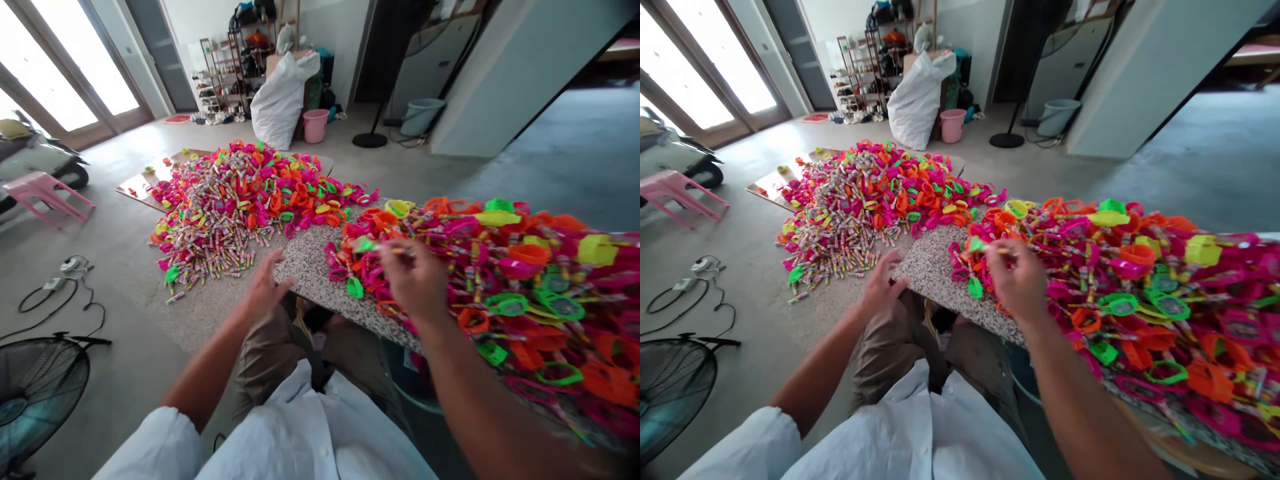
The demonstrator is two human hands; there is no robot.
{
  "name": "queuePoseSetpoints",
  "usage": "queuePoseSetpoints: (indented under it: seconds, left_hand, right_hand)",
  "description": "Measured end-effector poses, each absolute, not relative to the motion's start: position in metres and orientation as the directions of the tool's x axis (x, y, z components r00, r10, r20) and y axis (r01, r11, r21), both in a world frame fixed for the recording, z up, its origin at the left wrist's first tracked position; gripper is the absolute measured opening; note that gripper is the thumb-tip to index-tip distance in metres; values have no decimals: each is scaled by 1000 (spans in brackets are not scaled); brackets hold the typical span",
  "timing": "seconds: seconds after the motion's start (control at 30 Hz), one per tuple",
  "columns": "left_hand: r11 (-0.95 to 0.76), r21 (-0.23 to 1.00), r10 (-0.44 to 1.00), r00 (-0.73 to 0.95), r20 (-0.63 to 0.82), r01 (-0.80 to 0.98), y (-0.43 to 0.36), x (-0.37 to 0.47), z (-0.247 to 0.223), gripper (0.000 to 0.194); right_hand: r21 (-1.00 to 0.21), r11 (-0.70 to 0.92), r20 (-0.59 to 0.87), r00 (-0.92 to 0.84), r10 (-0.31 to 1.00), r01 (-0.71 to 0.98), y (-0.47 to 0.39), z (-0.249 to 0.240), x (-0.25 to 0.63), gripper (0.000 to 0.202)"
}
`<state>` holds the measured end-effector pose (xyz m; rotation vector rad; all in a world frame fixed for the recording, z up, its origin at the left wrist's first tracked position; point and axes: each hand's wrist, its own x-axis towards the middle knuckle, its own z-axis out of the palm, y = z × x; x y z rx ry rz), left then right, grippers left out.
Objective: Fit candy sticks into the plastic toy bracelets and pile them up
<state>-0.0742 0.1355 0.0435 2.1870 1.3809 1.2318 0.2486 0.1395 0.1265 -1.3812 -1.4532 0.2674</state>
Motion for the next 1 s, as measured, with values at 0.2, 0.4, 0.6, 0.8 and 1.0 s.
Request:
queuePoseSetpoints:
  seconds: [0.2, 0.4, 0.6, 0.8, 1.0]
  left_hand:
    - [-138, 278, 964, 64, 259, 951, 196, -165, 17, 29]
    - [-133, 131, 974, 105, 199, 982, 210, -179, -3, 33]
    - [-172, 161, 948, 119, 297, 972, 215, -175, -16, 33]
    - [-331, 233, 914, 248, 322, 915, 210, -183, -23, 33]
    - [-309, 299, 899, 175, 402, 903, 198, -181, -21, 28]
  right_hand:
    - [-415, -63, 657, 346, 670, 908, 222, 157, 384, 31]
    - [-261, -240, 481, 342, 807, 935, 249, 152, 388, 16]
    - [-226, 199, 407, -93, 909, 953, 258, 127, 227, 30]
    - [-358, 141, -96, -186, 978, 923, 302, 79, 83, 37]
    - [-324, -4, -204, -66, 977, 946, 331, 50, 50, 59]
